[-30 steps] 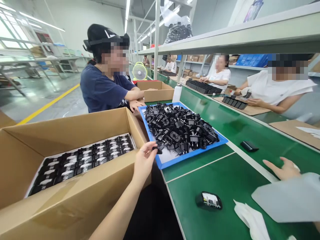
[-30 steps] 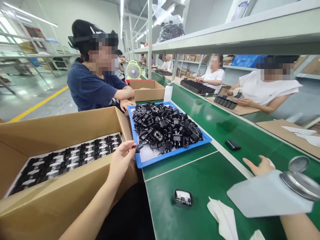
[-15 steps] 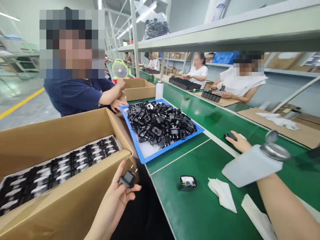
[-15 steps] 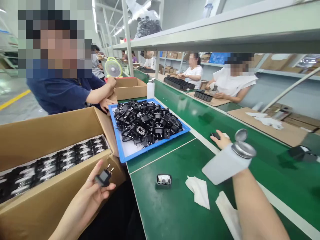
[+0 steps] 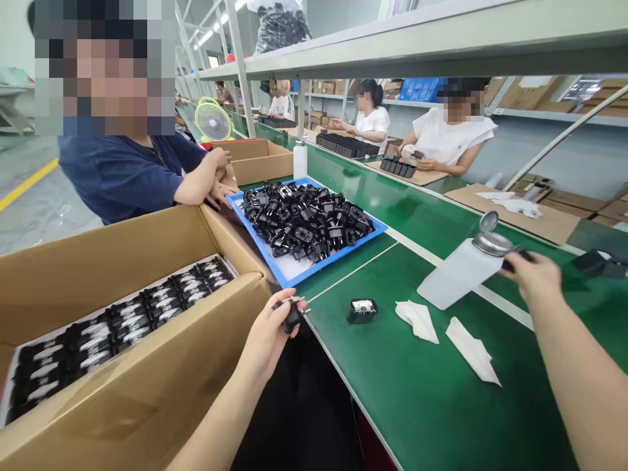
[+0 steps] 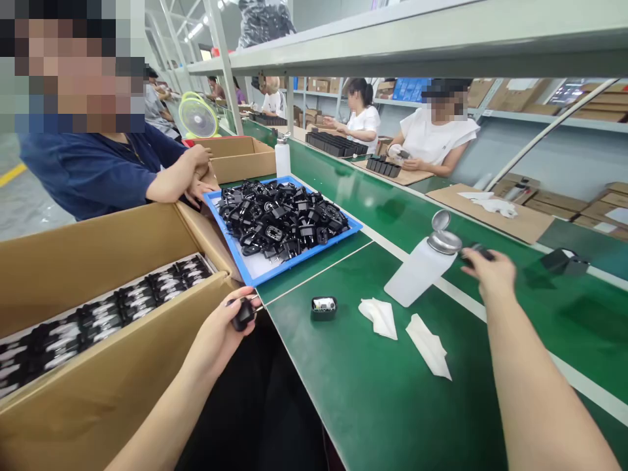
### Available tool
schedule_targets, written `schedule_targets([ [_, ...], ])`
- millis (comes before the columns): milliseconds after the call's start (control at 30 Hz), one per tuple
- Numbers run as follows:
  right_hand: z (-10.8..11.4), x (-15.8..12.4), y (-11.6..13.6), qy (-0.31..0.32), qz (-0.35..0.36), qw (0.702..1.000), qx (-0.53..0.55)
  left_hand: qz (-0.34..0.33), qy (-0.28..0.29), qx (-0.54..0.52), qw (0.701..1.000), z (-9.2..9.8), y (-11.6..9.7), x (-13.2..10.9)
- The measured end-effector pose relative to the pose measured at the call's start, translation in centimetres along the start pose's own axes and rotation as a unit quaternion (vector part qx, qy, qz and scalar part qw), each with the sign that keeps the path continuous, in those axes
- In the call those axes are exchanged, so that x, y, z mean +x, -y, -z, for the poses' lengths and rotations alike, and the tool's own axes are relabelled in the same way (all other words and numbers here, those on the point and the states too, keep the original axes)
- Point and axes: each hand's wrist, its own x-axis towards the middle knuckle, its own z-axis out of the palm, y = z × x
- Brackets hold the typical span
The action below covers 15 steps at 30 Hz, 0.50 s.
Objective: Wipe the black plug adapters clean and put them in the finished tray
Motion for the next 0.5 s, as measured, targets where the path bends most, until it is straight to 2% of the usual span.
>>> schedule_targets([
  [33,1.2,-0.8,1.3,-0.075,-0.061,0.993,0.064,0.003,0.018,0.003,1.000,-0.3,-0.1,0.3],
  [67,2.4,-1.6,2.8,-0.153,-0.113,0.973,0.132,0.004,0.036,0.000,0.999,-0.7,-0.2,0.7],
  [100,3.4,-2.3,4.4,-0.215,-0.136,0.948,0.190,0.003,0.053,-0.006,0.999,-1.1,-0.3,1.0],
  [133,4.1,-3.2,6.2,-0.246,-0.122,0.935,0.226,-0.003,0.067,-0.015,0.998,-1.7,-0.4,1.3],
  [200,4.5,-4.9,9.4,-0.238,-0.042,0.941,0.239,-0.029,0.090,-0.027,0.995,-3.0,-0.1,2.0],
  [267,3.1,-6.6,11.7,-0.158,0.026,0.969,0.191,-0.067,0.106,-0.023,0.992,-4.4,0.5,2.7],
  [333,0.1,-8.4,12.7,-0.022,0.059,0.993,0.104,-0.101,0.117,-0.013,0.988,-5.5,1.4,3.2],
  [400,-3.8,-10.0,12.6,0.121,0.074,0.990,0.023,-0.109,0.124,-0.003,0.986,-6.2,2.3,3.4],
  [500,-8.2,-11.3,11.6,0.248,0.098,0.963,-0.037,-0.094,0.115,0.018,0.989,-6.4,3.1,3.4],
])
